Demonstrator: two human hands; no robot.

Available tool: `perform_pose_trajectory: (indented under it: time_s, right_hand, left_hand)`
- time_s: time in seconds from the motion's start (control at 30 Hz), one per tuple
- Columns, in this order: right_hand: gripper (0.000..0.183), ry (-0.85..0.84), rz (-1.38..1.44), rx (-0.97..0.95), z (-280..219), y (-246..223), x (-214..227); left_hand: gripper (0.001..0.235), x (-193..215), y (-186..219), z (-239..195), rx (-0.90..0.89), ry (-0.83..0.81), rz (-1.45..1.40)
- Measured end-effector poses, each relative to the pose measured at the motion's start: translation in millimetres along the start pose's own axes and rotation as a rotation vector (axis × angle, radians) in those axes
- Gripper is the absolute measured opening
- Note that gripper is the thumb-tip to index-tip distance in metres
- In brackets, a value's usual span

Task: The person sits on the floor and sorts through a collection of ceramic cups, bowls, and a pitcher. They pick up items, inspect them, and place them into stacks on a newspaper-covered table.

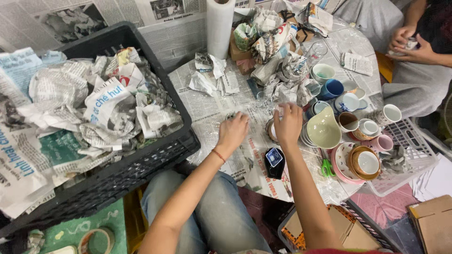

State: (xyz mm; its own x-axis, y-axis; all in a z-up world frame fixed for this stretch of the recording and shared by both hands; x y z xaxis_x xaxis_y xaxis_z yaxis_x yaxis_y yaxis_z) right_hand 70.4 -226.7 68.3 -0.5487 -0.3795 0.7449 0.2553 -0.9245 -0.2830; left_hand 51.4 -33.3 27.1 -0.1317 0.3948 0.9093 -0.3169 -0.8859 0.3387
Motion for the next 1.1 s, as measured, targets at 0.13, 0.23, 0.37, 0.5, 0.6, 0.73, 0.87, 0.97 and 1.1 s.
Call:
perform_pose_trajectory:
  time_s: [0.13,0.23,0.37,0.5,0.6,0.73,0.87,0.97,1.1]
  right_hand:
    - [0.03,-0.112,-0.074,-0.03,14,17,-23]
    - [0.023,-0.136,-0.134,-0.017,15,32,-42]
    - [0.016,-0.179,-0.19,0.036,16,53,-59]
    - [0.021,-0.18,-0.138,0.047,15,65,-62]
    - [0.023,-0.15,-0.075,0.073,17,65,-49]
    - [0.02,-0.088,0.009,0.094,27,59,-16]
    - [0.021,-0.068,0.055,0.071,47,60,26]
    - [0.017,-0.052,0.031,-0.043,68,77,52]
    - [0.015,0.016,-0.033,-0.011,101,118,79]
  left_hand:
    - [0.036,-19,23,41,-0.207,0.302,0.144]
    - [0.039,-53,29,80,-0.217,0.313,0.238]
    - [0.032,-97,26,120,-0.152,0.143,0.244]
    - [0.023,-114,25,133,-0.18,0.102,0.241]
    - [0.033,-105,29,133,-0.201,0.079,0.219]
    - [0.023,-75,46,131,-0.22,0.074,0.135]
    - [0.026,-35,74,142,-0.269,0.145,0.053]
    - [0.037,-12,98,162,-0.334,0.166,-0.06]
    - [0.048,-6,134,200,-0.429,0.135,-0.215]
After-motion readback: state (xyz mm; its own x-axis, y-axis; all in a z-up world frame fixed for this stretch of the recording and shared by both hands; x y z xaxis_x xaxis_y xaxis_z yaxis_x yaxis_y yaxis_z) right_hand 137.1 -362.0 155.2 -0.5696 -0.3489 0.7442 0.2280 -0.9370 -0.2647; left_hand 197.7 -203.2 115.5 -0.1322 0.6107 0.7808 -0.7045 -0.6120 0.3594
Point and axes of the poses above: each hand's wrist, its own z-axis towards the middle knuckle, its own x-axis out of the back of the hand, y = z × x, the point moved 4 cm from there along z, towards the middle knuckle, and after that the axes turned 1 degree about y, right-handed, at the moved point
